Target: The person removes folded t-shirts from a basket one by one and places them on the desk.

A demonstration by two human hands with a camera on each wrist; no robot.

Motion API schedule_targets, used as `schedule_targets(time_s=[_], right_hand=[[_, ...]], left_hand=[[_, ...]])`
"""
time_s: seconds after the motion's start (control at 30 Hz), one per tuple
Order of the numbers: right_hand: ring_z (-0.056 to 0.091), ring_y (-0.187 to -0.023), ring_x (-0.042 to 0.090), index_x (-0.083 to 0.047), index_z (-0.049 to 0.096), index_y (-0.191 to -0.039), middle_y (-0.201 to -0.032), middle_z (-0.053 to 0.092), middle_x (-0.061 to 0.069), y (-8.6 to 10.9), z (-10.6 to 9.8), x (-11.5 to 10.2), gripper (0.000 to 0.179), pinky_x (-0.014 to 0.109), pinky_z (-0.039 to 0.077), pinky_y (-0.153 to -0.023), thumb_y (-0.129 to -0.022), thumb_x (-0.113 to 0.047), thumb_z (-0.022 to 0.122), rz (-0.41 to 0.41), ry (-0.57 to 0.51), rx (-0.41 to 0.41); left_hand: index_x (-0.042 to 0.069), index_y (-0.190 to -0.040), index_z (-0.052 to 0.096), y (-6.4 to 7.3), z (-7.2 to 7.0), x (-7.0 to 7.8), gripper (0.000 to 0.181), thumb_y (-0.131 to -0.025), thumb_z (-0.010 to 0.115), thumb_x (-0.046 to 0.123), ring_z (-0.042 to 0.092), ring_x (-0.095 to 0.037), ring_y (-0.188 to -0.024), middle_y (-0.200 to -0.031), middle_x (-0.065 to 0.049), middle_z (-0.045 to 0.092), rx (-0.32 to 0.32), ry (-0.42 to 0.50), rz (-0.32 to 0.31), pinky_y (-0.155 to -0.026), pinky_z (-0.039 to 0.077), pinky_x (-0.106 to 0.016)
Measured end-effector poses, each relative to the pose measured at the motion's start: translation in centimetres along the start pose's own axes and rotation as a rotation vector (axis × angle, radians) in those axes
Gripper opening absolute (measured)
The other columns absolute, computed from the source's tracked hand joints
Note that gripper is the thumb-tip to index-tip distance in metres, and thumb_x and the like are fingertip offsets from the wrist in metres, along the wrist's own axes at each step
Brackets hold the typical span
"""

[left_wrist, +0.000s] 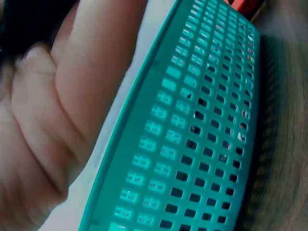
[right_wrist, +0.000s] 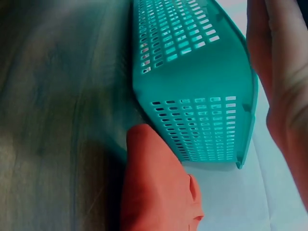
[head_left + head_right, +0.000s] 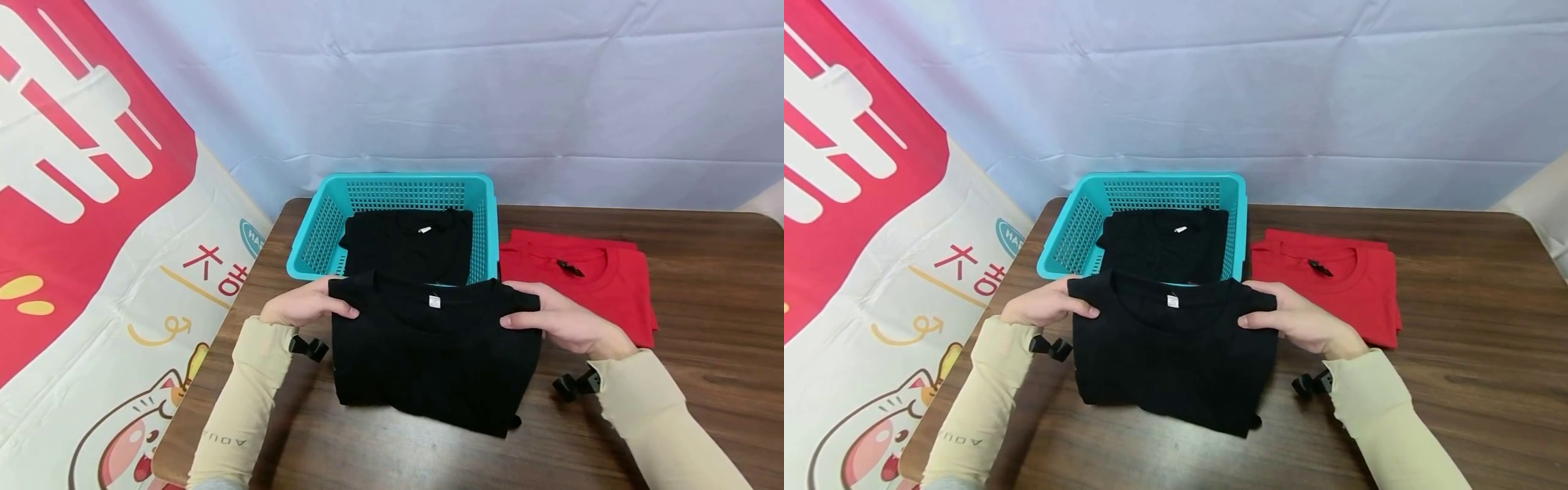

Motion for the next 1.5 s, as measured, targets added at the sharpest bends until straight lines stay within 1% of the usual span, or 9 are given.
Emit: schedule_targets(time_s=[0.1,0.27,0.43,0.53,0.73,0.97,1.1,1.3,1.5], right_hand=[[0.067,-0.102,0.019,-0.005,0.049,-0.131,-0.121,0.064,0.004,-0.2,-0.2,0.4,0.037,0.040,0.057,-0.083,-0.095,0.002,0.051,0.011,0.041,0.003],[0.066,-0.103,0.019,-0.006,0.048,-0.135,-0.120,0.065,0.002,-0.2,-0.5,1.2,0.041,0.035,0.056,-0.087,-0.095,-0.004,0.056,0.048,0.173,0.029],[0.062,-0.109,0.014,-0.007,0.046,-0.139,-0.123,0.063,0.000,0.0,-0.9,1.8,0.050,0.029,0.053,-0.091,-0.092,-0.013,0.063,0.109,0.337,0.088],[0.059,-0.111,0.012,-0.011,0.048,-0.139,-0.124,0.062,0.002,0.0,-1.1,2.1,0.051,0.027,0.051,-0.092,-0.091,-0.018,0.066,0.142,0.418,0.111],[0.062,-0.107,0.013,-0.012,0.053,-0.134,-0.120,0.065,0.006,-0.3,-1.1,2.5,0.045,0.026,0.051,-0.091,-0.091,-0.020,0.066,0.146,0.469,0.078],[0.066,-0.098,0.014,-0.012,0.058,-0.126,-0.112,0.069,0.002,-0.7,-0.9,3.3,0.034,0.025,0.051,-0.089,-0.093,-0.017,0.064,0.104,0.531,0.015],[0.065,-0.098,0.011,-0.014,0.059,-0.125,-0.112,0.069,-0.001,-0.8,-0.7,3.3,0.033,0.024,0.051,-0.089,-0.093,-0.018,0.064,0.080,0.585,0.009],[0.064,-0.094,0.007,-0.013,0.061,-0.120,-0.107,0.069,-0.002,-1.1,-0.2,2.9,0.028,0.023,0.051,-0.087,-0.093,-0.019,0.064,0.055,0.667,0.016],[0.062,-0.094,0.006,-0.012,0.060,-0.121,-0.107,0.067,-0.005,-1.3,-0.6,3.0,0.032,0.024,0.052,-0.086,-0.092,-0.025,0.066,0.096,0.789,0.073]], left_hand=[[0.015,-0.113,0.064,-0.1,-0.1,-0.1,0.025,-0.089,0.065,0.010,0.062,-0.012,-0.100,-0.113,0.002,0.064,0.003,-0.023,-0.019,-0.090,0.051,-0.028],[0.007,-0.120,0.061,-0.3,-0.4,-0.6,0.032,-0.089,0.066,0.012,0.061,-0.012,-0.101,-0.114,0.001,0.064,0.029,-0.168,-0.049,-0.093,0.049,-0.029],[0.013,-0.121,0.064,-0.3,-0.9,-1.2,0.033,-0.089,0.068,0.022,0.055,-0.011,-0.109,-0.117,0.004,0.063,0.071,-0.361,-0.124,-0.099,0.044,-0.030],[0.017,-0.120,0.066,-0.4,-0.9,-1.3,0.030,-0.090,0.067,0.024,0.053,-0.014,-0.113,-0.118,0.001,0.064,0.048,-0.431,-0.129,-0.102,0.042,-0.033],[0.020,-0.119,0.066,-0.6,-0.7,-1.6,0.026,-0.093,0.064,0.022,0.055,-0.013,-0.112,-0.116,0.002,0.066,0.005,-0.479,-0.112,-0.102,0.043,-0.034],[0.019,-0.112,0.066,-1.4,-0.3,-2.2,0.018,-0.097,0.057,0.015,0.057,-0.013,-0.098,-0.108,0.003,0.066,-0.070,-0.557,-0.080,-0.091,0.046,-0.030],[0.018,-0.102,0.065,-2.0,-0.5,-2.7,0.009,-0.097,0.057,0.016,0.054,-0.013,-0.085,-0.092,0.003,0.061,-0.071,-0.627,-0.101,-0.080,0.043,-0.029],[0.014,-0.093,0.062,-2.5,-0.6,-3.3,0.006,-0.097,0.058,0.015,0.046,-0.014,-0.070,-0.076,0.002,0.048,-0.061,-0.662,-0.140,-0.072,0.039,-0.031],[0.013,-0.086,0.060,-3.0,-1.2,-3.7,0.011,-0.097,0.057,0.015,0.040,-0.014,-0.059,-0.067,0.003,0.041,-0.031,-0.676,-0.164,-0.067,0.039,-0.029]])
Point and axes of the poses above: each hand's wrist, its own y-axis away from the middle knuckle, its own z-axis out of the palm, x = y × z, the point moved 7 cm from there along -y, towards the middle knuckle
